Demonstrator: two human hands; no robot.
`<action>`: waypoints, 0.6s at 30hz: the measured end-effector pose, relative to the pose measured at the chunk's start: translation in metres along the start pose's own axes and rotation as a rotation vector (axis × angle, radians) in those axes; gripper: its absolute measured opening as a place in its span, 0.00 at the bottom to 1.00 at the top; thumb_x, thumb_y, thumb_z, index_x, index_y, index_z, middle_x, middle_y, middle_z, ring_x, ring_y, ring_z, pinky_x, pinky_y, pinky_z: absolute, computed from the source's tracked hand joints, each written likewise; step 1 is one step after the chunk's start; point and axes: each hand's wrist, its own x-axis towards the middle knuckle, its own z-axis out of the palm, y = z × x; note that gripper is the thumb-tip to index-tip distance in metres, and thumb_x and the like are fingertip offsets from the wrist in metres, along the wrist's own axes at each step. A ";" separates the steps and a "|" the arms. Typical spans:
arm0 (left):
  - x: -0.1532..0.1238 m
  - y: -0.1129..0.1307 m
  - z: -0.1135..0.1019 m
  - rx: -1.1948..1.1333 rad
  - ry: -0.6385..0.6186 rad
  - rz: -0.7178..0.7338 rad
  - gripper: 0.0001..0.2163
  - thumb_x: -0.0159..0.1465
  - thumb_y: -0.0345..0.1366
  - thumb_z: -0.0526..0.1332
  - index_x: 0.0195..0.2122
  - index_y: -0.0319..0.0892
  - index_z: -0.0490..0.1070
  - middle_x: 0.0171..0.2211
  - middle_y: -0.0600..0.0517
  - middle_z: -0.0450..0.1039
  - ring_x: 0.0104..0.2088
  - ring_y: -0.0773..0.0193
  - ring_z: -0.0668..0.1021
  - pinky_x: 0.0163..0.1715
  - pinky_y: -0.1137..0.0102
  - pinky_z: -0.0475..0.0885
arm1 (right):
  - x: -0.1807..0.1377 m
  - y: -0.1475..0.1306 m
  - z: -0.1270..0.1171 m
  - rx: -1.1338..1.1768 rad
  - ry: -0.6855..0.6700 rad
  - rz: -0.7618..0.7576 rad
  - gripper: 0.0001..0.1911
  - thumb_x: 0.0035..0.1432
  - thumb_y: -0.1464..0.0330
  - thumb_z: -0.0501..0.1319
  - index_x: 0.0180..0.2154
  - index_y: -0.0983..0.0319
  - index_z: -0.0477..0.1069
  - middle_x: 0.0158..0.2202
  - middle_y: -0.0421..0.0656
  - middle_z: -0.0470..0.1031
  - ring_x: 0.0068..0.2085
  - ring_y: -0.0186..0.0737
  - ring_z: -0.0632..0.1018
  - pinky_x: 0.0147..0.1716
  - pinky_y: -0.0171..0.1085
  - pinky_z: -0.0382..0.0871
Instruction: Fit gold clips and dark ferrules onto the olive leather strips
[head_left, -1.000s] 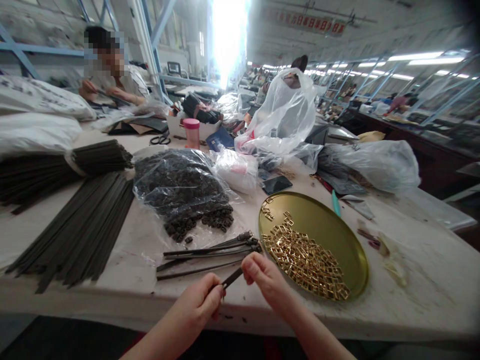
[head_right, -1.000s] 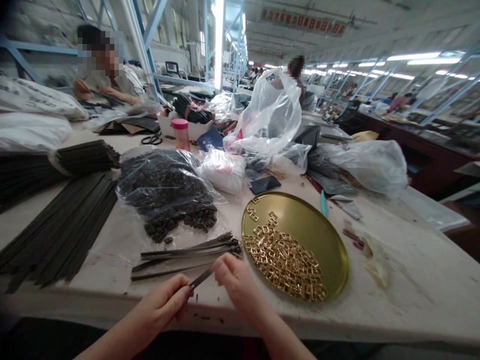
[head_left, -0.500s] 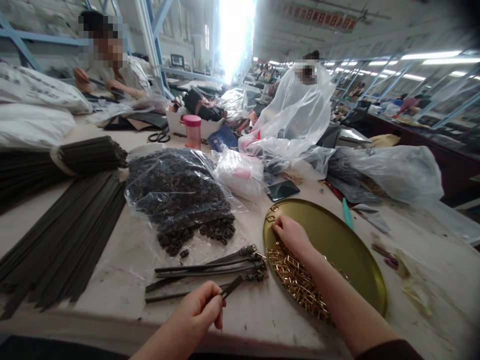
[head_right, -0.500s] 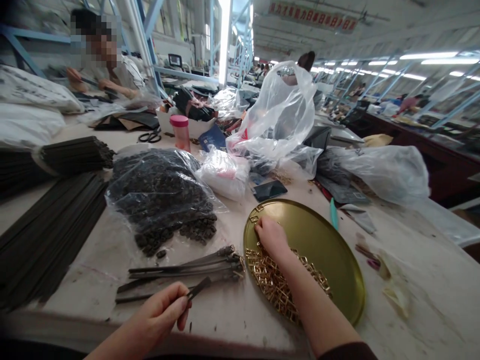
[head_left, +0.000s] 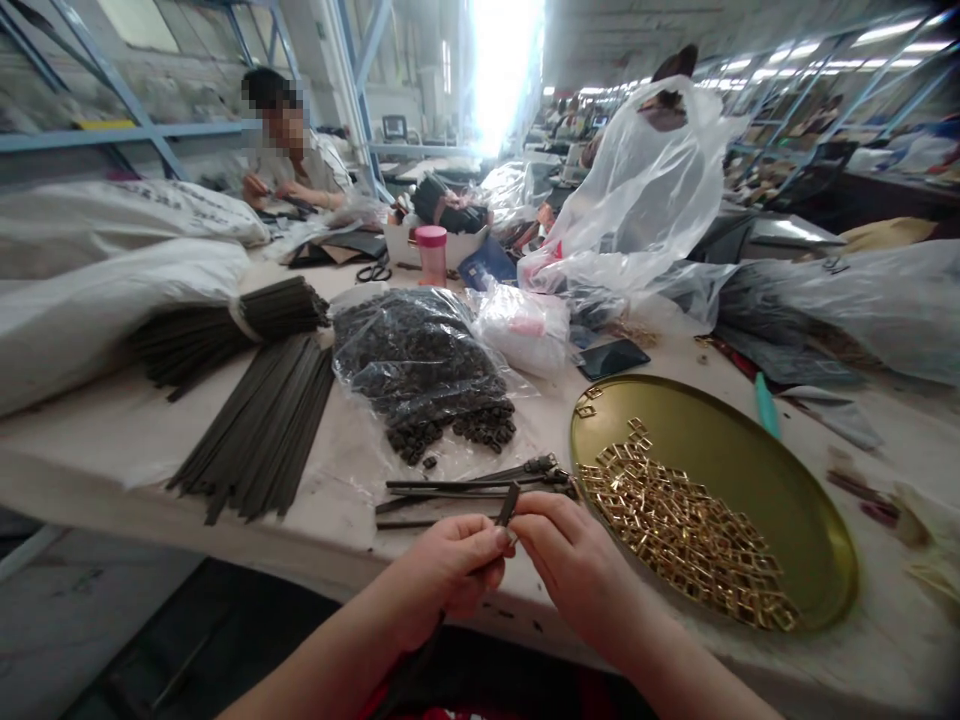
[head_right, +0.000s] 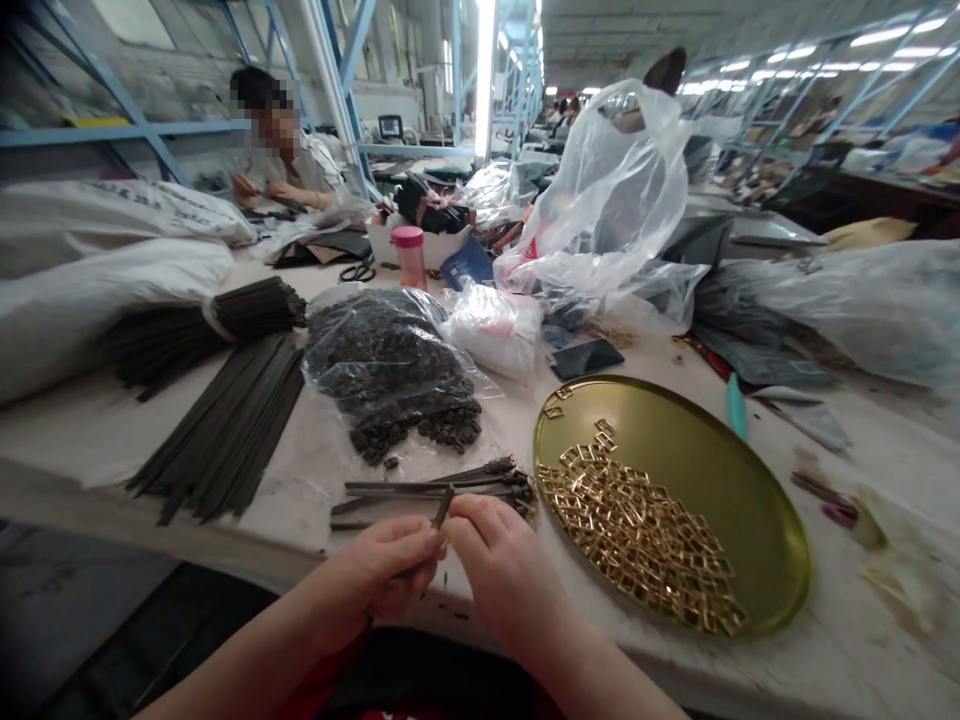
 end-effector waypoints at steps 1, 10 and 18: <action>-0.003 -0.002 0.000 -0.020 -0.001 -0.005 0.14 0.55 0.46 0.59 0.27 0.41 0.60 0.17 0.61 0.60 0.11 0.80 0.51 0.11 0.78 0.42 | -0.001 -0.003 0.001 0.034 0.030 0.006 0.09 0.56 0.76 0.53 0.35 0.59 0.69 0.37 0.46 0.72 0.39 0.41 0.73 0.39 0.39 0.68; -0.019 -0.004 0.010 0.060 0.128 0.183 0.13 0.56 0.45 0.58 0.27 0.40 0.61 0.17 0.62 0.57 0.12 0.79 0.52 0.12 0.78 0.44 | -0.009 -0.022 0.003 0.775 0.105 0.583 0.09 0.56 0.66 0.55 0.40 0.60 0.65 0.34 0.42 0.71 0.34 0.37 0.72 0.36 0.37 0.67; -0.015 -0.013 0.012 0.418 0.334 0.463 0.08 0.58 0.38 0.54 0.26 0.40 0.65 0.20 0.57 0.63 0.23 0.70 0.66 0.24 0.76 0.62 | -0.012 -0.032 0.022 1.098 0.131 0.761 0.14 0.48 0.59 0.63 0.35 0.61 0.72 0.28 0.38 0.71 0.30 0.34 0.69 0.34 0.35 0.64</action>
